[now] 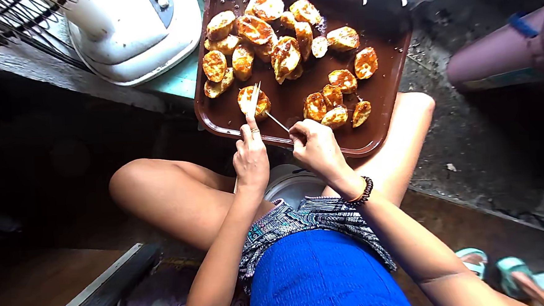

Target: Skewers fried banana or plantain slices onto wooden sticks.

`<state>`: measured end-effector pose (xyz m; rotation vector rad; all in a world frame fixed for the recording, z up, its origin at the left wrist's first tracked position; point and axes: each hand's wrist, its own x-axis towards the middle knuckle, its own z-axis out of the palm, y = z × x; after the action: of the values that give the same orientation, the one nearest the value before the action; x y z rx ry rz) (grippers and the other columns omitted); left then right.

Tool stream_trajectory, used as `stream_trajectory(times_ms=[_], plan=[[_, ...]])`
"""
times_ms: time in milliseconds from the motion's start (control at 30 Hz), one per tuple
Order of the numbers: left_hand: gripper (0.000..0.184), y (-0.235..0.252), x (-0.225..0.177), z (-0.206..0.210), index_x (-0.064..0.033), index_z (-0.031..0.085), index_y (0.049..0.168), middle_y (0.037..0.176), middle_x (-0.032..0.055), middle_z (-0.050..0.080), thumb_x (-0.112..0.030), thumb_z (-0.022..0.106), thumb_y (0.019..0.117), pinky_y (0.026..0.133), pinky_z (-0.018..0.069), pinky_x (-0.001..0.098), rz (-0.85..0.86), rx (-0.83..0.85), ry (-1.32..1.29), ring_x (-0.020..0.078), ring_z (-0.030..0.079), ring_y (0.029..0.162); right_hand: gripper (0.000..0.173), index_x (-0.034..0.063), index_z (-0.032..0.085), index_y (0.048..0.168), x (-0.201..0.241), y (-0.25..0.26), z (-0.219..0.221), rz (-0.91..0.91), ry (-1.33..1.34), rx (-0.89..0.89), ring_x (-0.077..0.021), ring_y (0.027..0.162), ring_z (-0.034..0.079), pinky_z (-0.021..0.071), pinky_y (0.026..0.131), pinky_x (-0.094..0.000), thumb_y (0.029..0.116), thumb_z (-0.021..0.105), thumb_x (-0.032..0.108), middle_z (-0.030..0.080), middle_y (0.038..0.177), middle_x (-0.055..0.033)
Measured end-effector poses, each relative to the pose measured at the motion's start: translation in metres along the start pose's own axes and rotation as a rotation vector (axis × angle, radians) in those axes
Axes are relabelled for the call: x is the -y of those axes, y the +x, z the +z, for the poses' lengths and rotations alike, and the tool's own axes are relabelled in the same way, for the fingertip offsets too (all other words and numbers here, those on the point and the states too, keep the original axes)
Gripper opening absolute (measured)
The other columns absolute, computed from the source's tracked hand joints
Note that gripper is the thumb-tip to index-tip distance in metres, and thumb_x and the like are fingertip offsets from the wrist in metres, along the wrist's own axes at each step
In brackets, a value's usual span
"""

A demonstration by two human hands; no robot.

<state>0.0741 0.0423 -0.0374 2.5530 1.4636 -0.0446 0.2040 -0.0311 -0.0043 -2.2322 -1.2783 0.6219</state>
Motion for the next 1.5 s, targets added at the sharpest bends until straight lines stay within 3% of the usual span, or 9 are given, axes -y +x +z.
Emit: stream_trajectory(times_ms=[100,333,700,800,933,1100,1233,1333,1500], plan=[[0.075,-0.004,-0.002,-0.002,-0.0021,0.023,0.162,0.127,0.0222,0.05,0.006,0.057,0.0955,0.054,0.0534,0.039,0.0,0.006,0.038,0.0297,0.064,0.075,0.01,0.0053,0.073,0.098,-0.011,-0.008,0.003,-0.021,-0.006,-0.022,-0.0236,0.075,0.066,0.0556,0.064,-0.0435,0.0932,0.064,0.005,0.066,0.089,-0.0095],[0.079,-0.004,-0.002,-0.002,-0.0017,0.021,0.163,0.128,0.0227,0.05,0.008,0.058,0.0939,0.055,0.0551,0.039,0.009,0.003,0.007,0.0295,0.066,0.075,0.015,0.0068,0.076,0.101,-0.029,-0.043,-0.016,0.005,-0.057,-0.044,-0.0212,0.077,0.068,0.0571,0.065,-0.0415,0.0942,0.063,0.009,0.069,0.09,-0.0079],[0.074,-0.005,-0.005,-0.001,0.0014,0.022,0.162,0.129,0.0231,0.05,0.008,0.055,0.0953,0.056,0.055,0.0385,0.009,0.006,0.006,0.0299,0.065,0.077,0.007,0.0043,0.071,0.092,0.009,0.0,0.001,-0.042,0.007,-0.042,-0.0241,0.07,0.062,0.0507,0.057,-0.0409,0.0917,0.064,0.003,0.061,0.085,-0.0107],[0.068,0.0,-0.005,0.003,0.0006,0.028,0.16,0.127,0.0214,0.054,0.005,0.054,0.0979,0.059,0.056,0.0382,-0.006,-0.012,0.031,0.0291,0.067,0.078,0.01,0.0047,0.072,0.1,0.001,0.003,0.006,-0.065,0.05,-0.051,-0.0227,0.074,0.063,0.053,0.061,-0.039,0.0953,0.064,0.006,0.062,0.089,-0.0106],[0.076,-0.004,-0.004,-0.002,-0.0001,0.021,0.162,0.127,0.0224,0.05,0.007,0.056,0.0951,0.055,0.0552,0.0383,0.008,0.005,0.011,0.0292,0.065,0.075,0.018,0.0023,0.074,0.112,-0.019,-0.007,0.018,-0.108,0.061,-0.088,-0.024,0.082,0.069,0.0591,0.074,-0.0382,0.0998,0.062,0.008,0.069,0.094,-0.0134],[0.075,-0.002,-0.002,-0.003,-0.0009,0.025,0.162,0.126,0.0219,0.052,0.006,0.058,0.0948,0.064,0.0586,0.0407,0.011,0.002,-0.067,0.0305,0.068,0.082,0.021,0.0017,0.075,0.112,-0.012,-0.004,0.023,-0.087,0.046,-0.114,-0.0246,0.079,0.068,0.0584,0.068,-0.0392,0.0949,0.063,0.002,0.068,0.094,-0.0135],[0.07,-0.002,0.001,-0.012,-0.0058,0.031,0.161,0.122,0.0203,0.055,0.003,0.057,0.0964,0.066,0.0592,0.0413,-0.001,-0.014,-0.119,0.0297,0.069,0.084,0.018,0.0026,0.075,0.11,-0.006,0.005,0.022,-0.11,0.091,-0.112,-0.0228,0.078,0.067,0.0577,0.068,-0.0383,0.0963,0.064,0.004,0.067,0.094,-0.0118],[0.065,-0.009,0.003,-0.026,-0.0094,0.041,0.158,0.119,0.0186,0.058,0.001,0.059,0.0957,0.061,0.0575,0.041,0.034,-0.05,-0.061,0.0287,0.068,0.079,0.017,0.0042,0.075,0.109,-0.015,-0.004,0.019,-0.094,0.094,-0.152,-0.0206,0.08,0.068,0.059,0.071,-0.0371,0.098,0.063,0.008,0.069,0.092,-0.0098],[0.064,-0.023,0.016,-0.039,-0.0117,0.043,0.158,0.121,0.0199,0.059,-0.001,0.056,0.0968,0.059,0.0566,0.0393,0.034,-0.147,-0.007,0.0285,0.068,0.074,0.018,0.0049,0.076,0.111,-0.028,-0.024,0.01,-0.018,0.097,-0.121,-0.0204,0.084,0.07,0.0598,0.076,-0.0367,0.099,0.063,0.009,0.071,0.095,-0.0098]])
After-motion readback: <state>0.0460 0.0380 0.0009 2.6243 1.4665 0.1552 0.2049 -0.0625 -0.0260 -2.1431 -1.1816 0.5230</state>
